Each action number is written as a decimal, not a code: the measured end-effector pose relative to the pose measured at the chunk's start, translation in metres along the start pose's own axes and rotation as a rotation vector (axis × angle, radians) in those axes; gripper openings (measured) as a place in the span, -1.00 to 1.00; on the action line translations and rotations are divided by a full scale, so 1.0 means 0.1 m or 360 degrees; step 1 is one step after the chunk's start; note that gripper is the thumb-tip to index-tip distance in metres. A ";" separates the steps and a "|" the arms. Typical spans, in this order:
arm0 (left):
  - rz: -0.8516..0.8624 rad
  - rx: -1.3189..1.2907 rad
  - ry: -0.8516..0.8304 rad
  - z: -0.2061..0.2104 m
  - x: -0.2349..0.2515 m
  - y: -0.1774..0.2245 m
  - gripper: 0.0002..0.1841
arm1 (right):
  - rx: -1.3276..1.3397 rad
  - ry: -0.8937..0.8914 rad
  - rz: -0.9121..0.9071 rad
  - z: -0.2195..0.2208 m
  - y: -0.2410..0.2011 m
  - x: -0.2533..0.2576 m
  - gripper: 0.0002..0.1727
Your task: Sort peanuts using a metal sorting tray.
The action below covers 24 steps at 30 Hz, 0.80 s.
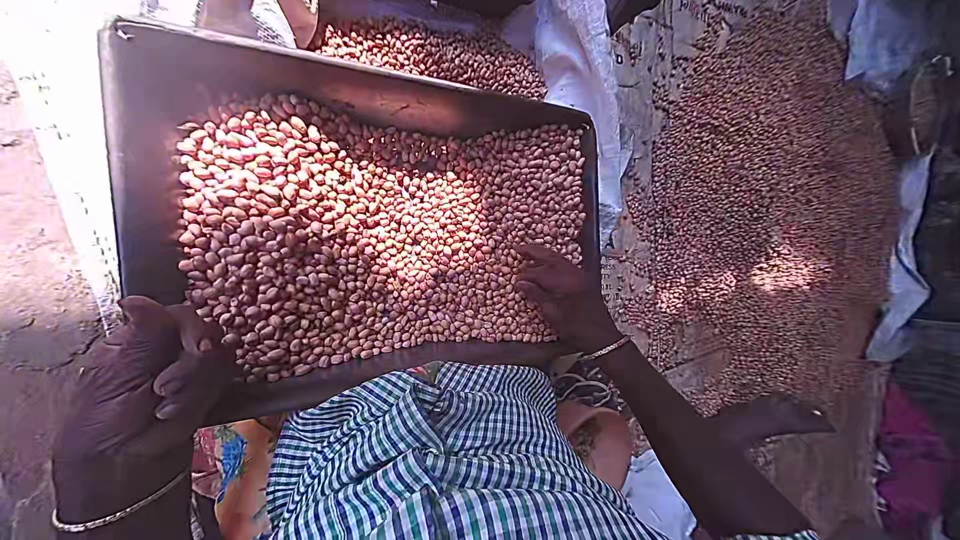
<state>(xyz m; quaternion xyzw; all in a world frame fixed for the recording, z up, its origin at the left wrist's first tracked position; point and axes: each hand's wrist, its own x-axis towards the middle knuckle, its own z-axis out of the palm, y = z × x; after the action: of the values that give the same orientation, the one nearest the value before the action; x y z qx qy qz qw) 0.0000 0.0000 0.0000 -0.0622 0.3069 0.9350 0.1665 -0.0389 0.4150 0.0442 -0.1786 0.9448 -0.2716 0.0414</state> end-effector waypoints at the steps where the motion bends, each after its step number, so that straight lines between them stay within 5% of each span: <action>1: 0.0007 -0.0008 0.0009 -0.01 -0.01 0.00 -0.57 | -0.0064 -0.0005 -0.0004 0.05 0.01 -0.04 -0.84; 8: 0.0083 0.0110 0.0207 0.10 -0.02 0.00 -0.52 | -0.0455 -0.0005 -0.0152 0.25 0.03 -0.10 -0.85; 19: 0.0104 0.0179 0.0149 0.12 -0.02 0.00 -0.51 | -0.0508 -0.0072 -0.0121 0.20 0.09 -0.17 -0.87; 24: 0.0093 0.0138 0.0075 0.12 -0.03 0.01 -0.48 | 0.0045 0.0321 -0.0002 0.10 -0.23 0.02 -0.80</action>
<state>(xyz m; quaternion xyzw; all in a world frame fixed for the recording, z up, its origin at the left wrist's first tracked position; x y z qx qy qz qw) 0.0024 0.0058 0.0110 -0.0678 0.3527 0.9235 0.1344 -0.0320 0.3910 0.0479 -0.1504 0.9401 -0.3015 -0.0517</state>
